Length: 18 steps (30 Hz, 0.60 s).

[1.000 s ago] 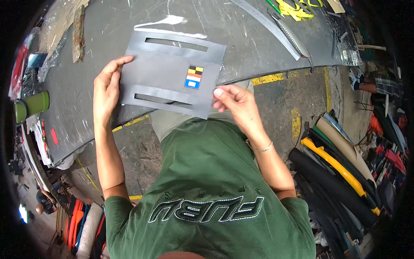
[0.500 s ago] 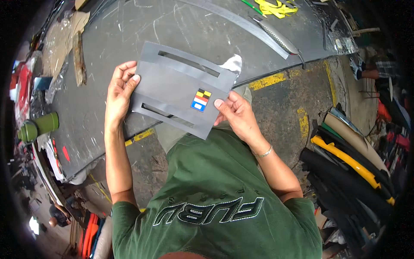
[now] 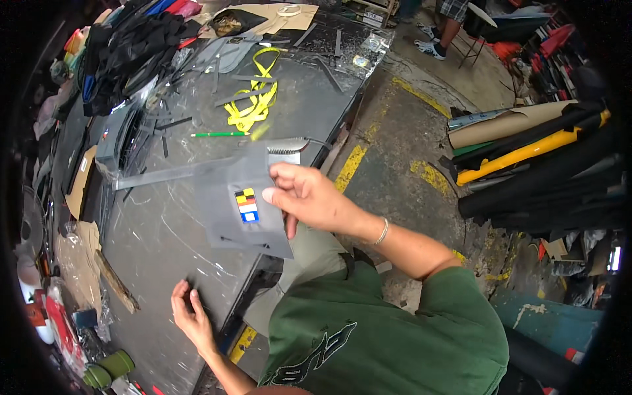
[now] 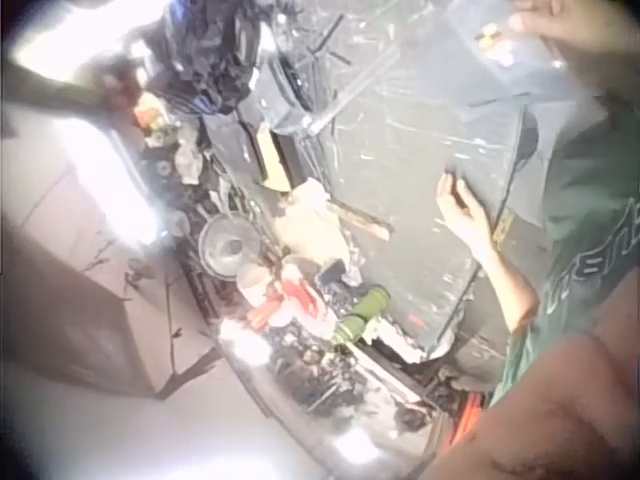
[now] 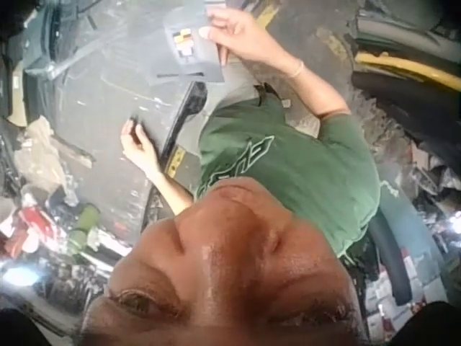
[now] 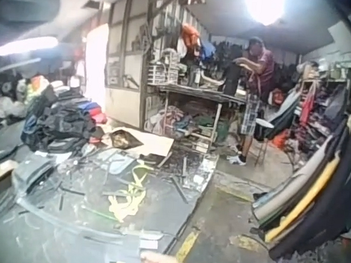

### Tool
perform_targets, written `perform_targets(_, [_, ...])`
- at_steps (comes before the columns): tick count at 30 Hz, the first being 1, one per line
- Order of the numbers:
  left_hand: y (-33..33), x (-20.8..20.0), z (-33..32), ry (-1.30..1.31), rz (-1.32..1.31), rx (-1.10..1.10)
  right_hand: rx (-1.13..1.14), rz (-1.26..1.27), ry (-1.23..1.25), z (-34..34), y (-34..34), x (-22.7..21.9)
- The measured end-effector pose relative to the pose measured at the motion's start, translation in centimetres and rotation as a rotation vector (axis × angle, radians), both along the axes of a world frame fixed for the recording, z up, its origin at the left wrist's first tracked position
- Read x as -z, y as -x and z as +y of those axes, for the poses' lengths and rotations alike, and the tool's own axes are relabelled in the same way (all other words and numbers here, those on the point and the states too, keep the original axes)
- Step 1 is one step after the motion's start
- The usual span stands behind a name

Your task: Measure and cut pieces of textile material using a utility knife and a metal ruler on a workbench.

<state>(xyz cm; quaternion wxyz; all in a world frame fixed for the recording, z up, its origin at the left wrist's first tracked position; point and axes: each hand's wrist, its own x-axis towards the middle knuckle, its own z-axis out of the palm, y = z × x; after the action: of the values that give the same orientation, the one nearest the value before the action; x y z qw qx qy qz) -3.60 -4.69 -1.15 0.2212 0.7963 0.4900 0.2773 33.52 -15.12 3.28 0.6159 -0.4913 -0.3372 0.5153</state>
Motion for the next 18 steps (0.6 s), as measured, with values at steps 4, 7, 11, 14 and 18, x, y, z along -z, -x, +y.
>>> perform_targets(4, [-0.1, -0.2, -1.5, -0.028, 0.075, -0.068, 0.058, -0.142, -0.166, 3.6, -3.3, -4.6])
perform_targets(7, [0.3, 0.7, -2.5, -0.035, 0.067, -0.142, 0.266, -0.438, -0.264, 7.4, -7.8, -7.0])
perform_targets(11, [0.2, 1.7, -2.3, -0.112, 0.144, -0.077, 0.458, -0.333, -0.544, 12.5, -17.8, -8.8])
perform_targets(14, [0.4, 1.6, -2.5, -0.121, 0.153, -0.107, 0.629, -0.178, -0.532, 14.4, -20.7, -9.7])
perform_targets(18, [0.1, 1.7, -2.3, -0.128, 0.161, -0.099, 0.716, -0.227, -0.487, 17.7, -31.9, -1.6])
